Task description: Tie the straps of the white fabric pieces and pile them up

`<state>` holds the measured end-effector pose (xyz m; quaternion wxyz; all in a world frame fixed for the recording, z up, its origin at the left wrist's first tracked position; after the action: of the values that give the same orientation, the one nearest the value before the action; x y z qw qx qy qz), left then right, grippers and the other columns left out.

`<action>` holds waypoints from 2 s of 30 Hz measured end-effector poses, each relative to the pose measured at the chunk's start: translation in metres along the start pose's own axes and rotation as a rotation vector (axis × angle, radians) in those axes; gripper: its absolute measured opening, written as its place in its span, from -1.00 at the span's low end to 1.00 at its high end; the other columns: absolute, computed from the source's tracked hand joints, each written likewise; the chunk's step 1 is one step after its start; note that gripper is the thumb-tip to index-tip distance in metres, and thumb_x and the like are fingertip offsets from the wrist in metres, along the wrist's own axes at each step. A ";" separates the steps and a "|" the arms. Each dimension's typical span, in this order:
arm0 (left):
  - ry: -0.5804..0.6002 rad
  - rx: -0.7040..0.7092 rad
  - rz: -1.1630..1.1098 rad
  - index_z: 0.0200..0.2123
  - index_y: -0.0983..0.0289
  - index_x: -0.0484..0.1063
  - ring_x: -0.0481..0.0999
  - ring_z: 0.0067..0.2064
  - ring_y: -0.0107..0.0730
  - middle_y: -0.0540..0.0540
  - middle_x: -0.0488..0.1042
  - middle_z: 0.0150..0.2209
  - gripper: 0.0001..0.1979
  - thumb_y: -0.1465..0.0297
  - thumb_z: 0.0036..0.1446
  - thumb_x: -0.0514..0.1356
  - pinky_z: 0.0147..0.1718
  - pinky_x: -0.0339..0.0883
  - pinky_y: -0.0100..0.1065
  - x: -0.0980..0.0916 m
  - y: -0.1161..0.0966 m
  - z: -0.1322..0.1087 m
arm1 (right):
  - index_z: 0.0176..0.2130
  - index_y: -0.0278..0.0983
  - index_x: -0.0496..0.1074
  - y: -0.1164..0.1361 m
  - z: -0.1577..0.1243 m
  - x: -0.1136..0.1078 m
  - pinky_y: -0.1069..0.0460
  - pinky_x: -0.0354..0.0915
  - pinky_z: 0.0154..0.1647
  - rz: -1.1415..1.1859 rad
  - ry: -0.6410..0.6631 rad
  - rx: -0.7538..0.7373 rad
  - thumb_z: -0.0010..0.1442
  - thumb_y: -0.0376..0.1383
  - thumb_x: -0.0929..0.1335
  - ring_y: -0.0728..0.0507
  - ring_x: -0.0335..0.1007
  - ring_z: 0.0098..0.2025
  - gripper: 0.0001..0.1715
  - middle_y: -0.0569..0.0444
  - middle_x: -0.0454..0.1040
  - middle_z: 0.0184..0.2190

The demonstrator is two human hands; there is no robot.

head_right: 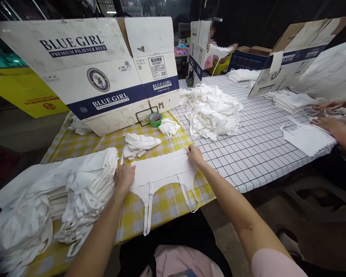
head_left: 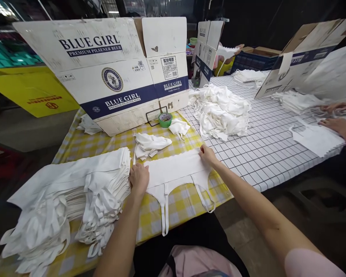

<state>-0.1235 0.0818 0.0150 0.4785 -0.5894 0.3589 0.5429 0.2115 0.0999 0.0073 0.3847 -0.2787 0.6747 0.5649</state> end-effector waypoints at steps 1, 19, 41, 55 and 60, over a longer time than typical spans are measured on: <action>0.032 0.009 -0.009 -0.21 0.41 0.38 0.35 -0.04 0.05 0.38 0.38 -0.16 -0.67 0.26 0.11 0.03 -0.19 0.27 -0.10 0.000 0.000 0.004 | -0.32 -0.24 0.30 0.000 0.000 0.000 0.09 0.11 -0.42 -0.001 -0.012 -0.007 0.06 -0.37 0.25 -0.07 0.26 -0.36 -0.89 0.07 0.41 -0.37; 0.099 0.996 -0.129 0.24 0.07 -0.06 -0.15 0.30 -0.21 -0.02 -0.04 0.28 -0.48 0.31 0.21 -0.07 0.20 -0.26 0.00 0.008 -0.095 -0.058 | -0.40 -0.22 0.41 -0.008 -0.184 -0.020 0.13 -0.03 -0.58 0.037 0.351 -0.128 0.10 -0.11 0.28 -0.02 0.20 -0.59 -0.75 0.16 0.33 -0.65; 0.463 0.976 -0.400 0.26 0.08 -0.16 -0.15 0.30 -0.41 -0.04 -0.06 0.28 -0.51 0.28 0.26 -0.21 0.22 -0.24 -0.13 0.011 -0.086 -0.049 | -0.15 -0.27 0.34 -0.032 -0.277 0.036 0.12 0.10 -0.48 0.684 0.000 0.104 0.15 -0.13 0.27 -0.01 0.12 -0.50 -0.68 0.17 0.22 -0.52; 0.249 0.915 -0.073 0.26 0.06 -0.17 -0.26 0.31 -0.26 -0.02 -0.22 0.31 -0.47 0.19 0.25 -0.15 0.21 -0.36 0.05 0.019 -0.008 -0.060 | -0.23 -0.28 0.34 0.104 -0.269 0.094 0.09 0.11 -0.51 0.016 0.153 -0.174 0.11 -0.12 0.30 -0.08 0.34 -0.54 -0.69 0.09 0.42 -0.58; 0.303 0.923 -0.057 0.26 0.05 -0.18 -0.25 0.31 -0.26 -0.02 -0.23 0.31 -0.49 0.21 0.26 -0.17 0.20 -0.34 0.06 0.021 -0.007 -0.052 | -0.31 -0.30 0.34 0.111 -0.261 0.095 0.05 0.10 -0.54 -0.331 0.168 -0.217 0.16 -0.34 0.21 -0.17 0.42 -0.54 -0.86 -0.04 0.47 -0.57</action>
<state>-0.0981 0.0360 -0.0072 0.6473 -0.3975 0.6115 0.2217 0.0162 -0.1262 0.0064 0.3823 -0.4716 0.5846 0.5382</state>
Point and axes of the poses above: each hand's wrist, its own z-axis towards the middle knuckle, its own x-axis out of the palm, y = z × x, the point moved 2 cm from there along z, towards the middle knuckle
